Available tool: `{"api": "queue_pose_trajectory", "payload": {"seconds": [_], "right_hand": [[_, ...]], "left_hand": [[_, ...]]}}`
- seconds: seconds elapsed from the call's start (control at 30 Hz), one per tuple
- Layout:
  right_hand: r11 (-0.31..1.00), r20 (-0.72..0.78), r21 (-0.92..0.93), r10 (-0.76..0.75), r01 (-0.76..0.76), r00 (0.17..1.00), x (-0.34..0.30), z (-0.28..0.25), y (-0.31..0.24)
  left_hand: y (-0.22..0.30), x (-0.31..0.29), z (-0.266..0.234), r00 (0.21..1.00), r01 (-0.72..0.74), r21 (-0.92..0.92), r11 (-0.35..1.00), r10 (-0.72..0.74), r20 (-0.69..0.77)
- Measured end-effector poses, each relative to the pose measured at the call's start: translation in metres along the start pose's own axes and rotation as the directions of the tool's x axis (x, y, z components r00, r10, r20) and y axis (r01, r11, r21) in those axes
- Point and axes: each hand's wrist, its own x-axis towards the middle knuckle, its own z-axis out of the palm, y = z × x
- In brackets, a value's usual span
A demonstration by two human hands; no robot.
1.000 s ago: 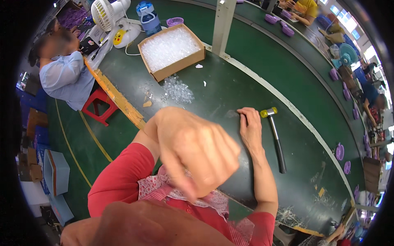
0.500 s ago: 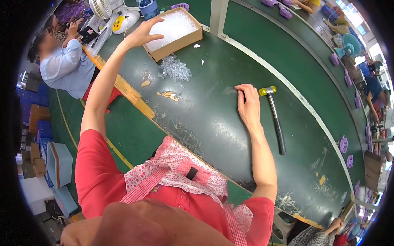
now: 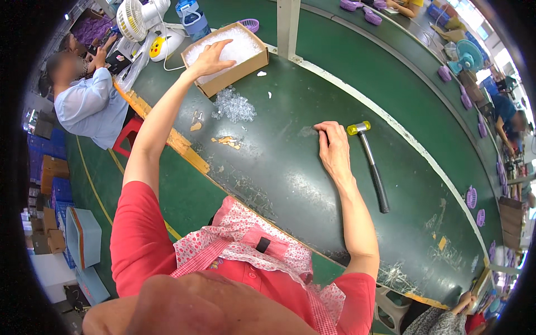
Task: Assembling small purple plastic handheld fan casings at a factory workstation.
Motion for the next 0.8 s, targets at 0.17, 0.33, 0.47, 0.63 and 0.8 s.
{"api": "queue_pose_trajectory", "payload": {"seconds": [0.17, 0.33, 0.47, 0.63, 0.8], "right_hand": [[1.000, -0.011, 0.005, 0.003, -0.003, 1.000, -0.001, -0.001, 0.002], [1.000, -0.013, 0.008, -0.002, 0.002, 1.000, 0.000, 0.000, 0.001], [1.000, -0.014, 0.015, -0.001, 0.001, 1.000, 0.000, 0.000, 0.002], [1.000, -0.011, 0.018, 0.011, -0.011, 1.000, 0.000, -0.001, 0.001], [1.000, -0.010, 0.023, 0.004, -0.004, 1.000, 0.001, -0.001, 0.001]], "left_hand": [[0.024, 0.007, 0.006, 0.992, 0.090, 0.115, 0.989, -0.079, -0.096], [0.027, 0.014, 0.006, 0.991, 0.103, 0.188, 0.977, -0.084, -0.107], [0.028, 0.018, 0.009, 0.992, 0.099, 0.223, 0.970, -0.077, -0.104], [0.027, 0.022, 0.013, 0.984, 0.100, 0.178, 0.979, -0.072, -0.161], [0.017, 0.025, 0.013, 0.969, 0.073, 0.149, 0.986, -0.035, -0.245]]}}
